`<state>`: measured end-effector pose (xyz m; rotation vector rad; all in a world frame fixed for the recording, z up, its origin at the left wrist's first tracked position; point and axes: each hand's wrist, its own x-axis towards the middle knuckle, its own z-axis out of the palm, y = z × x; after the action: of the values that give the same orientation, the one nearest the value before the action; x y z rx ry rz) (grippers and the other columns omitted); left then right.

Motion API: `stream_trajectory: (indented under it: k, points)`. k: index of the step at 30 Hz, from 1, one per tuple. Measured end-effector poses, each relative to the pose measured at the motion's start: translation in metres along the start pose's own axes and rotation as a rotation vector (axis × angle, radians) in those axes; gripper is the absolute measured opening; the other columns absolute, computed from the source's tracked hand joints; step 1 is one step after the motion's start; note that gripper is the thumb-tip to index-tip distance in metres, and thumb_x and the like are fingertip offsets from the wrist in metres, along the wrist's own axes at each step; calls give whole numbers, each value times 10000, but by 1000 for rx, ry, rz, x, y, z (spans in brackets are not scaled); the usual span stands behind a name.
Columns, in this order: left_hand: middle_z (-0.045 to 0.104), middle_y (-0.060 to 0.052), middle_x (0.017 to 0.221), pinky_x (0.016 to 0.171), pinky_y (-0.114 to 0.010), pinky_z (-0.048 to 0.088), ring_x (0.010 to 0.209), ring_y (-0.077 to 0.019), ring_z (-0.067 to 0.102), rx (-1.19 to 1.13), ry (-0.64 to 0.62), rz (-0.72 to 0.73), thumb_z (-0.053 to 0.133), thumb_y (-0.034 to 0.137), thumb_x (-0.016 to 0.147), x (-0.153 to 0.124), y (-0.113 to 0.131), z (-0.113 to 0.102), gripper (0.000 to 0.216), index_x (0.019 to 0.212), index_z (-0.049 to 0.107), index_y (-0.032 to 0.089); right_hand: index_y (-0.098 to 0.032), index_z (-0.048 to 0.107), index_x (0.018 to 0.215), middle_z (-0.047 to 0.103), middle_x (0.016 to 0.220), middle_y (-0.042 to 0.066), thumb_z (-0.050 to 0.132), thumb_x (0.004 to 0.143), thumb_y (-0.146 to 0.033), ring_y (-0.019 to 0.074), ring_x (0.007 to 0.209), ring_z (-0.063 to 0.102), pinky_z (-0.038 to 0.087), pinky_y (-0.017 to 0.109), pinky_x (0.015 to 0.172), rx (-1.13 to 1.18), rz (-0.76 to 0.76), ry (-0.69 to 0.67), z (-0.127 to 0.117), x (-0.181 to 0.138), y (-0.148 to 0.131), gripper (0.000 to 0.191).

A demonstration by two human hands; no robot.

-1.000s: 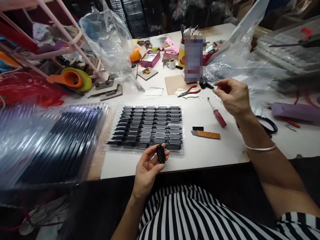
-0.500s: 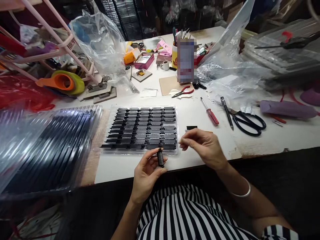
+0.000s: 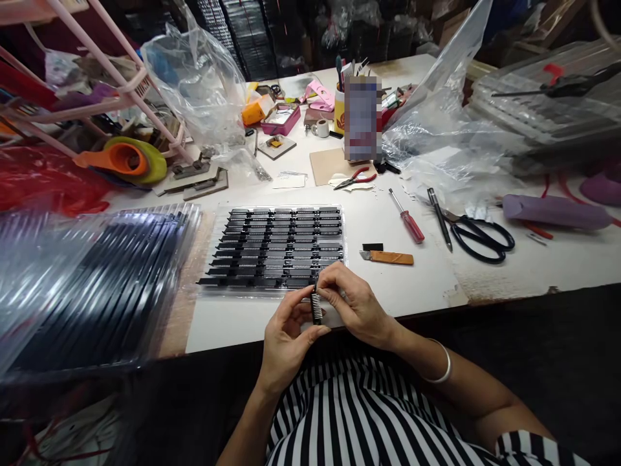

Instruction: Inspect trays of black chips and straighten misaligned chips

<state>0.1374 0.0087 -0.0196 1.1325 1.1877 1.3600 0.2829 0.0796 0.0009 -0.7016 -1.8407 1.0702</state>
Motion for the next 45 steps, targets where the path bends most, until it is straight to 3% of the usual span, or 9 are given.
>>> stream_trajectory:
  k: [12,17,20,28,34,38,40,43,45]
  points:
    - [543,-9,1057,789,-240,520,861,-120,575,37,-11,17,759,156,699,0,1,-1,520,1171,624,326,-175,501,873,504,854,52,409,940,-116,150,795,499,478,286,705,-110,-126,28,6,-3,5,128]
    - [561,-6,1060,780,-236,522,858,-119,572,53,-1,42,759,151,697,0,-1,-1,515,1160,626,334,-131,551,895,548,865,96,435,897,-59,170,783,521,489,293,672,-348,-334,51,8,-5,12,137]
    - [565,-8,1077,770,-230,525,858,-120,576,71,2,56,761,145,692,0,-3,-2,523,1160,623,334,-104,589,927,589,851,115,438,885,-60,188,777,530,488,311,663,-523,-446,7,5,-6,14,163]
    - [590,-28,1105,758,-271,553,860,-147,610,123,61,-3,747,196,708,-1,0,-1,451,1134,643,302,13,531,1176,618,1002,209,382,913,-99,254,866,561,480,388,669,-730,-520,-141,-10,-13,5,322]
    - [600,-45,1101,724,-253,535,859,-160,603,302,64,-20,733,222,725,-3,2,3,436,1147,639,279,80,539,1131,613,1006,261,338,881,-57,280,860,566,458,403,660,-821,-476,-204,0,-23,0,349]
    - [634,-40,1077,758,-281,543,869,-174,633,108,73,-126,758,220,700,-1,5,1,444,1125,644,271,-17,511,1223,602,1059,194,352,901,-87,242,948,555,457,363,711,-678,-392,-210,-15,-16,-1,366]
    - [639,-41,1123,784,-284,540,902,-177,647,-51,38,-194,741,204,725,0,7,-1,462,1160,613,286,-85,549,1190,607,1039,146,378,922,-120,213,918,555,443,337,731,-685,-286,-94,-34,-7,2,320]
    - [577,-51,1273,741,-259,536,866,-161,662,-194,-7,-232,710,170,755,1,10,-4,461,1177,581,303,-107,621,995,625,898,127,445,939,-236,220,779,543,405,345,695,-975,-12,117,-65,8,17,225]
    - [543,-63,1322,659,-233,524,784,-136,662,-239,-18,-236,698,155,761,1,10,-5,455,1174,573,299,-111,625,909,623,845,134,525,908,-329,247,764,538,380,356,685,-1181,154,104,-79,15,30,240]
